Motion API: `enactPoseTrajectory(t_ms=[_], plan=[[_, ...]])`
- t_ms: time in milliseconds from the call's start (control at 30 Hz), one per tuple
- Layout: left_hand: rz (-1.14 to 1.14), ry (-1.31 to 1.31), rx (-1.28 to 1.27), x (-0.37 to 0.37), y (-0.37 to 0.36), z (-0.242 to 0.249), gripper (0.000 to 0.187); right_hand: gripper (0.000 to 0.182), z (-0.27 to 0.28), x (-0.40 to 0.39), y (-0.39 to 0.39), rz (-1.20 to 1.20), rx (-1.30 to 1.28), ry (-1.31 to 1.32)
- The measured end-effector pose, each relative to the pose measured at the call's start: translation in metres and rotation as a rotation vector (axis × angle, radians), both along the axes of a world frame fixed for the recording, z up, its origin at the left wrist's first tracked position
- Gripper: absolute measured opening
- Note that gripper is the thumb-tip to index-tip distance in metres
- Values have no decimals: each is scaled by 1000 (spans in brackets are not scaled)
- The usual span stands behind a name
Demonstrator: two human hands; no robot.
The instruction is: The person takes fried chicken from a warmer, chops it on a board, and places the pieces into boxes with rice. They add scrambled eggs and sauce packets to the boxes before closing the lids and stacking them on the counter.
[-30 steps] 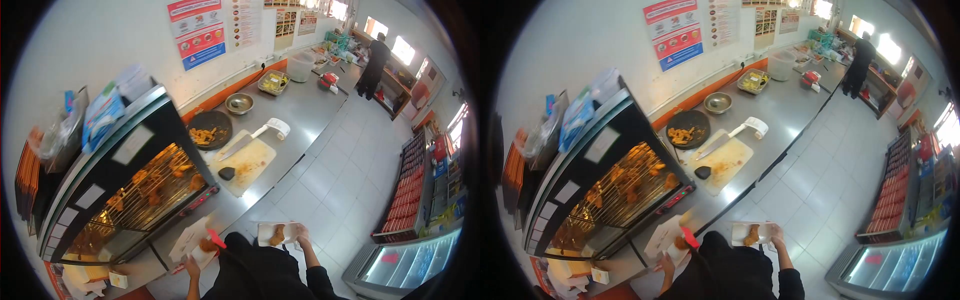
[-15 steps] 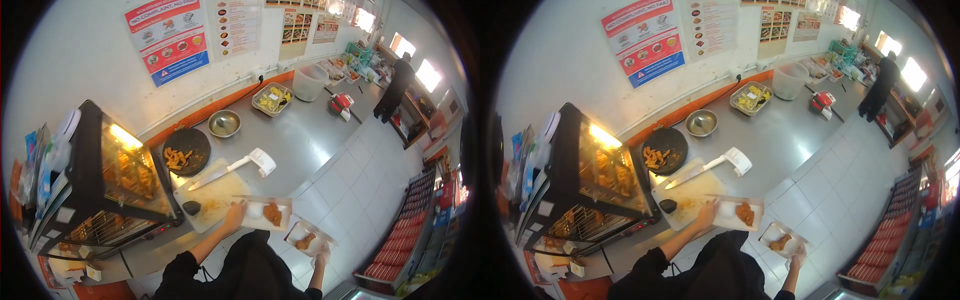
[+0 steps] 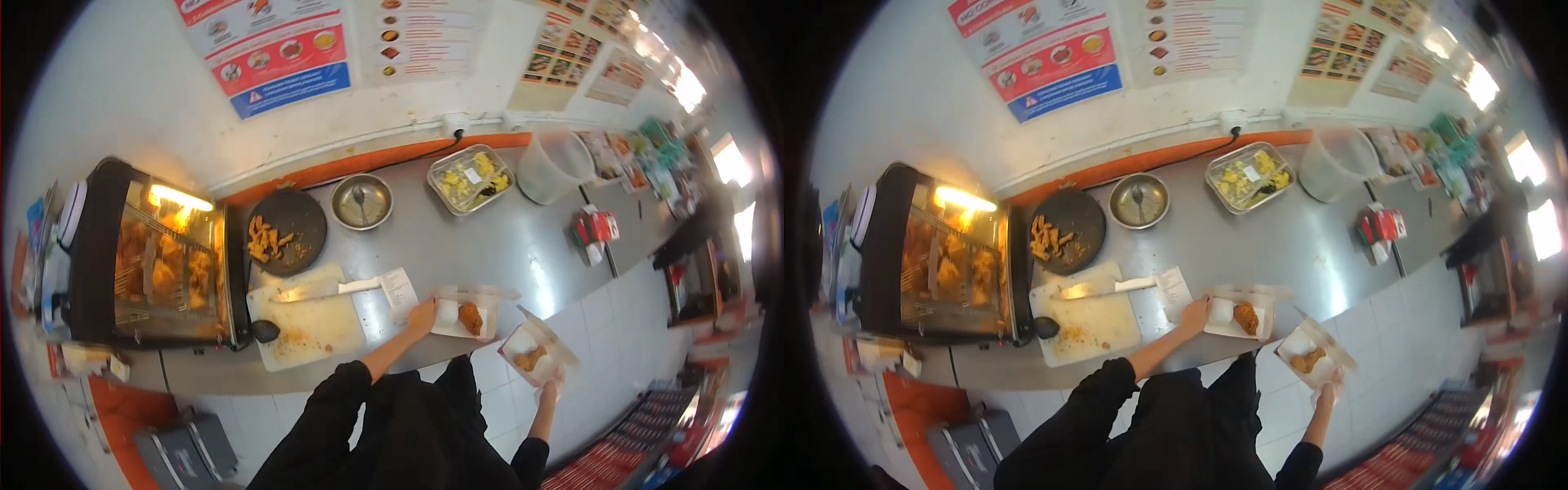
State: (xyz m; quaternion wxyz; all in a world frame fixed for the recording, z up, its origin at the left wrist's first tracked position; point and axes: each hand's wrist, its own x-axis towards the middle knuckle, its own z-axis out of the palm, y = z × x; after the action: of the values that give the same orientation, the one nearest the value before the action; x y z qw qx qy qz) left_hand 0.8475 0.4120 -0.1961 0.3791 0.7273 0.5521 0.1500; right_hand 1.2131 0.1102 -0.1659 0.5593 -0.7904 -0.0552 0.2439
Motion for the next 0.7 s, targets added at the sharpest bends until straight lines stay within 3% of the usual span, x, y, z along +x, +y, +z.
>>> enactPoseTrajectory(t_ms=[167, 233, 267, 333, 367, 433, 533, 633, 700], plan=[[230, -126, 77, 49, 11, -28, 31, 44, -75, 146, 158, 481, -104, -5], [431, -72, 225, 52, 14, 5, 25, 43, -103, 195, 235, 749, -141, -75], [679, 18, 440, 52, 11, 16, 23, 43, -84, 188, 261, 836, -170, -147], [1105, 56, 557, 35, 8, 39, 24, 43, -46, 163, 299, 984, -218, -290], [1296, 108, 538, 24, 11, 36, 33, 44, -53, 161, 304, 1019, -179, -379], [1413, 84, 414, -6, 16, 2, 46, 48, -73, 166, 332, 1092, -81, -581], [1207, -82, -33, -25, 19, -24, 56, 48, -26, 150, 350, 1116, -306, -535], [918, -135, -49, -30, 27, -28, 50, 50, 7, 163, 358, 1191, -463, -392], [869, -295, 227, 7, 45, 33, 42, 52, 4, 175, 358, 1189, -398, -302]])
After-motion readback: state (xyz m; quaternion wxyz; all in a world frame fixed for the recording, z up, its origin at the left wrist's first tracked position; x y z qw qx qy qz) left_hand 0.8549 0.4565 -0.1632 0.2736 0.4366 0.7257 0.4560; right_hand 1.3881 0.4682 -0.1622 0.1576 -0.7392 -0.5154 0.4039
